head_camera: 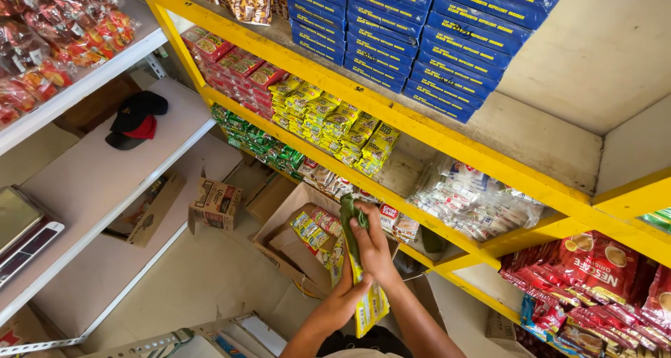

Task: The person is cleaning dust off of packaged food items on a store shelf using a green cloth.

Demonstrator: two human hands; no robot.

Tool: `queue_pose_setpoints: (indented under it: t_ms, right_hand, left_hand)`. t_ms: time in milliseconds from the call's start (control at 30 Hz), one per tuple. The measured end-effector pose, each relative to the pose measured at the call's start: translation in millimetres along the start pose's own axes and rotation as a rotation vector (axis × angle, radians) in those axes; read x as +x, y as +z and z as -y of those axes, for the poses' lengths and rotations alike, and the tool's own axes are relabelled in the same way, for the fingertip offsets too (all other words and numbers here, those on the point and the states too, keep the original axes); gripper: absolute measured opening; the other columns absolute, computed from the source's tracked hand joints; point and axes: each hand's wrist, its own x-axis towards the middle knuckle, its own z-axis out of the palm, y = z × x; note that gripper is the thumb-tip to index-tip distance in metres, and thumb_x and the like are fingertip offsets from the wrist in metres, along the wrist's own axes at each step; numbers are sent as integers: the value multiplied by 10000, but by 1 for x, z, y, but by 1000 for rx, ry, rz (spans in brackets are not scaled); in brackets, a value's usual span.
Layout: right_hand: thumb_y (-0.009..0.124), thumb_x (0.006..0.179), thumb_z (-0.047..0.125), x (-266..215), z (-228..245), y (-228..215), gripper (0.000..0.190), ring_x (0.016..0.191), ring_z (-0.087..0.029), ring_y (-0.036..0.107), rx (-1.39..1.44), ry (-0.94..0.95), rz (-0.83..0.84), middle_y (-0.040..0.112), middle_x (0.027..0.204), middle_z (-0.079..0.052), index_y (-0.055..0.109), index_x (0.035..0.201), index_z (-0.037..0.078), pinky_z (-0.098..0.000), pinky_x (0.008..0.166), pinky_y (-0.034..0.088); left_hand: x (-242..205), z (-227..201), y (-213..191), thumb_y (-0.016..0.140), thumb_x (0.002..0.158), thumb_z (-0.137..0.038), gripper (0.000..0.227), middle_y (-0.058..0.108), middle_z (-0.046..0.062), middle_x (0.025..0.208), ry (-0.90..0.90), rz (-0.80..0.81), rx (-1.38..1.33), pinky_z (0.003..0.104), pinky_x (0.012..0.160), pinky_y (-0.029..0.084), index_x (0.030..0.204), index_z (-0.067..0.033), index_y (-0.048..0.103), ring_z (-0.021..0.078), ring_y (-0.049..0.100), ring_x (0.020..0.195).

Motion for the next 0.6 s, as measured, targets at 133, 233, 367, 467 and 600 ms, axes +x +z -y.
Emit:
queue_pose_setpoints:
  t_ms: [133,233,367,467,600]
  right_hand:
    - [496,1035,154,-8,10,-2,333,1066,-194,546,9,173,32,577,1222,-93,488,1349,43,-332,950,443]
    - [522,993,111,-25,29,0,329,1065,-210,553,-25,176,95,578,1218,-93,511,1318,60,-340,937,446]
    - [568,905,-9,-48,74,-1,358,1130,-232,580,-48,118,196,583,1259,-93,556,1253,73,-347,960,456]
    - [567,830,-48,-68,80,-1,428,1253,-295,553,-45,71,241,570,1366,-120,587,1243,64,-387,1035,432]
    - [571,822,-57,-67,84,-1,398,1328,-341,517,-42,19,293,533,1375,-137,625,1202,50,-410,1048,440]
  left_hand:
    - [3,-4,-5,415,1058,-343,731,134,80,1728,-32,-6,-305,460,1193,216,1643,-229,-10,255,195,1538]
    - [9,-16,-10,468,1015,-392,693,365,84,1611,-22,-58,-659,490,1090,368,1627,-292,159,268,431,1380]
    - [14,18,-34,534,1032,-420,437,653,88,1090,-8,-244,-955,369,799,499,1293,-80,614,173,594,914]
    - [18,16,-38,504,1049,-395,403,636,113,1048,-59,-476,-857,341,718,461,1308,-94,574,168,550,830]
    - [19,7,-40,521,1008,-408,562,627,86,1221,-126,-563,-883,334,835,433,1468,-87,556,161,535,962]
